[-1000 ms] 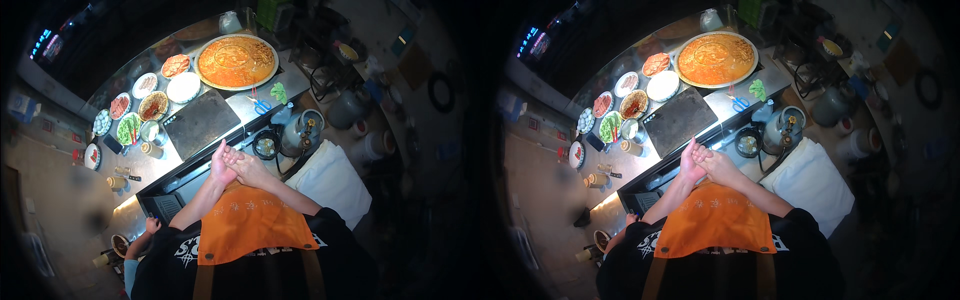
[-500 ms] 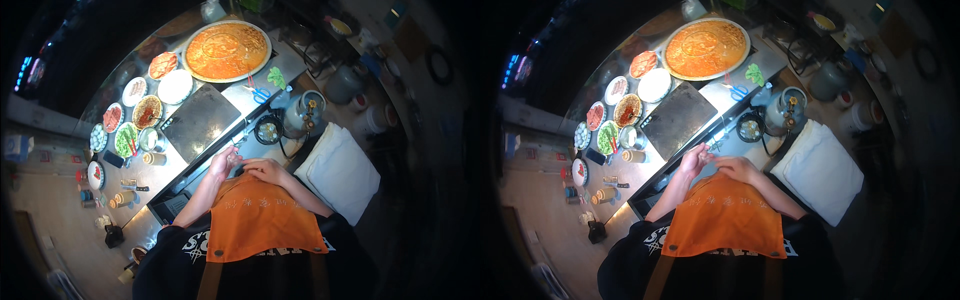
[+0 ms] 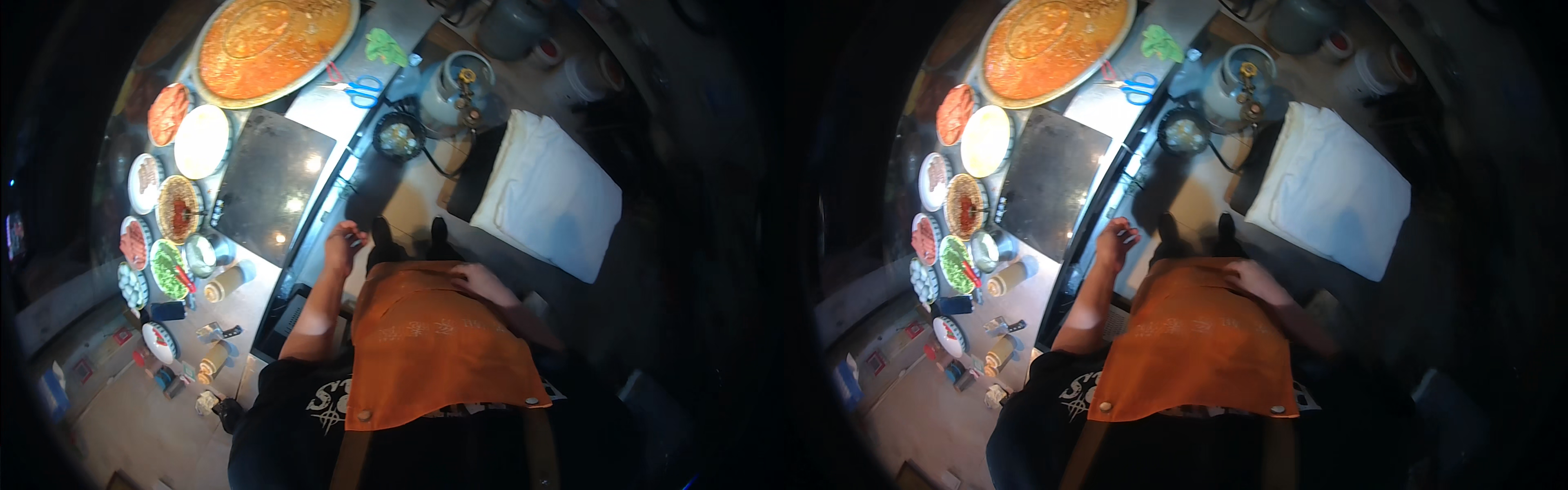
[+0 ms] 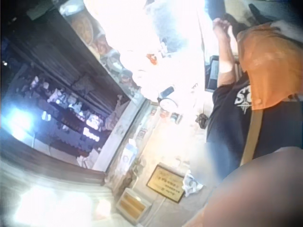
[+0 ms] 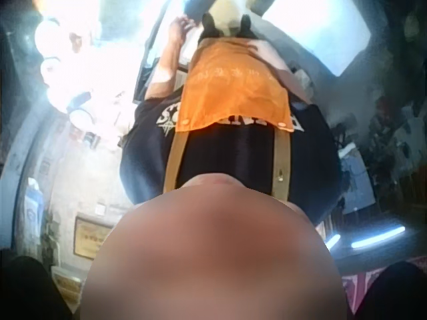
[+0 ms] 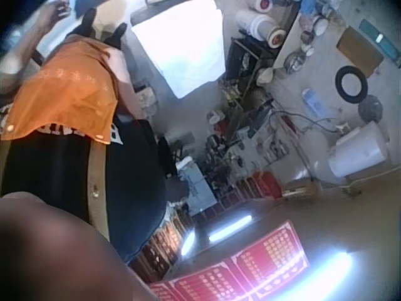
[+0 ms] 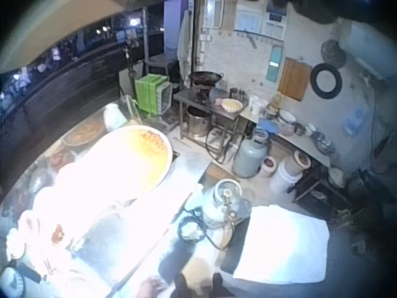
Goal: The person prepares a wrap by placing a flatbread on the counter, adding cooked noodles and sauce, then folding and rolling it into a cylindrical shape. The person repeats the process with a second wrap, using tongs to transfer noodles and a squeeze bottle to add sauce.
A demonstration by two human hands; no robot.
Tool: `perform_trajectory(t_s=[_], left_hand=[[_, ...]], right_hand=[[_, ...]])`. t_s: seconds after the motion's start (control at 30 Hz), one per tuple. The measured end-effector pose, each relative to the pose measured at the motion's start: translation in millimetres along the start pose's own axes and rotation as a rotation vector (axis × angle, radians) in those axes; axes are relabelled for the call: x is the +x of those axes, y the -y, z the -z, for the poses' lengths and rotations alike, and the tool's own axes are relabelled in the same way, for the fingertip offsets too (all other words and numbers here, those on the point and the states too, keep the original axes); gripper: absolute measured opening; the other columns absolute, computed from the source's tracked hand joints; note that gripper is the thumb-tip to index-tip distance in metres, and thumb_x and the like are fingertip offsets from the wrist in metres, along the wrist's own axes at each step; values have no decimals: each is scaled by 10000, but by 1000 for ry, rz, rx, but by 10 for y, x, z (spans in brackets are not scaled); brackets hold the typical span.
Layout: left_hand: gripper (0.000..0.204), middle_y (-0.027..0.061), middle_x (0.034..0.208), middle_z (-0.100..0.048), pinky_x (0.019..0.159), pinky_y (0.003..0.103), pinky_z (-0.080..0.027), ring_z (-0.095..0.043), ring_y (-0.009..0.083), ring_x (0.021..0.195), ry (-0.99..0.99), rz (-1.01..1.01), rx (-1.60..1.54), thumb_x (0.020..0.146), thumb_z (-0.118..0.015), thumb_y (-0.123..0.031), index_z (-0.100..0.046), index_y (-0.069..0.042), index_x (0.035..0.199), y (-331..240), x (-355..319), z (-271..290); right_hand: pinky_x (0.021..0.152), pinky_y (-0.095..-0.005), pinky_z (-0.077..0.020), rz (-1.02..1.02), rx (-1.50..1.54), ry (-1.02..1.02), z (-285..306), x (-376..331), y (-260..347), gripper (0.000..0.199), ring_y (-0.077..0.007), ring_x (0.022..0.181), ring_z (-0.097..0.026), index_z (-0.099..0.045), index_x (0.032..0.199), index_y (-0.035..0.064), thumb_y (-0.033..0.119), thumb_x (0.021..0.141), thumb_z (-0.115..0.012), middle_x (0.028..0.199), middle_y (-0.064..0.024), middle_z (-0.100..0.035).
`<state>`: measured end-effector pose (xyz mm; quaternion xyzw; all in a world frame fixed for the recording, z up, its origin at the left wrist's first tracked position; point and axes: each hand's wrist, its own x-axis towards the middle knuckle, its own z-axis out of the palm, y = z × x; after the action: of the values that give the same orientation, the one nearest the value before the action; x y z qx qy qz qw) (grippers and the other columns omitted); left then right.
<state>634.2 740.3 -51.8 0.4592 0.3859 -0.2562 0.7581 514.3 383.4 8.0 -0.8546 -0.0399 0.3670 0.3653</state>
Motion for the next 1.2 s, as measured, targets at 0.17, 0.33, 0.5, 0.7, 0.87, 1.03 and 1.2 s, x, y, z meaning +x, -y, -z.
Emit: perform_trajectory(t_s=[0.17, 0.33, 0.5, 0.7, 0.87, 1.03, 1.2], left_hand=[[289, 67, 1002, -653, 788, 355, -575, -701, 211, 877, -75, -7, 130, 1090, -577, -287, -624, -36, 1225, 333, 302, 255], [210, 46, 991, -694, 764, 311, -565, -693, 160, 845, -285, -20, 360, 1093, -627, -235, -653, -42, 1171, 991, 654, 608], [282, 48, 1013, -719, 746, 308, -555, -732, 163, 878, -384, 80, 611, 1056, -673, -278, -669, -31, 1192, 1463, 692, 897], [381, 78, 1065, -767, 669, 306, -557, -752, 158, 876, -443, 215, 829, 987, -723, -285, -695, -43, 1280, 1422, 1291, 1293], [365, 110, 1054, -754, 828, 375, -577, -709, 227, 895, -500, -173, 1118, 952, -753, -245, -707, -27, 1241, 1234, 2194, 1595], [357, 196, 1150, -760, 924, 404, -566, -737, 331, 1073, -694, -380, 1317, 968, -761, -251, -705, -19, 1233, 950, 3057, 1734], [340, 187, 1006, -774, 829, 448, -583, -747, 387, 923, -850, -711, 1554, 1003, -622, -352, -723, -50, 1120, 560, 3759, 1738]], right_hand=[[974, -449, -563, -24, 66, 64, -62, 6, -750, 309, -382, 1139, -707, -737, 1248, 41, 197, 982, -710, 1218, -183, -752], [946, -413, -573, -199, 210, 62, -213, -103, -1844, 298, -320, 1109, -735, -738, 1216, 30, 181, 960, -728, 1196, -190, -755], [952, -413, -574, -537, 219, 112, -495, -289, -2646, 339, -287, 1079, -752, -752, 1197, 14, 266, 976, -701, 1154, -182, -776], [1062, -405, -524, -505, 221, -50, -1468, -234, -2993, 380, -274, 1270, -666, -697, 1303, 16, 280, 1032, -660, 1292, -164, -728], [1053, -410, -526, -546, 342, -65, -2119, -86, -2946, 364, -294, 1246, -671, -702, 1297, 27, 280, 1041, -652, 1276, -168, -728], [1045, -414, -529, -581, 425, -55, -2528, 205, -2913, 348, -313, 1222, -675, -706, 1290, 38, 281, 1049, -645, 1260, -171, -727], [1036, -418, -532, -582, 475, -38, -2648, 452, -2998, 333, -333, 1197, -680, -711, 1284, 48, 281, 1057, -638, 1243, -175, -726]])
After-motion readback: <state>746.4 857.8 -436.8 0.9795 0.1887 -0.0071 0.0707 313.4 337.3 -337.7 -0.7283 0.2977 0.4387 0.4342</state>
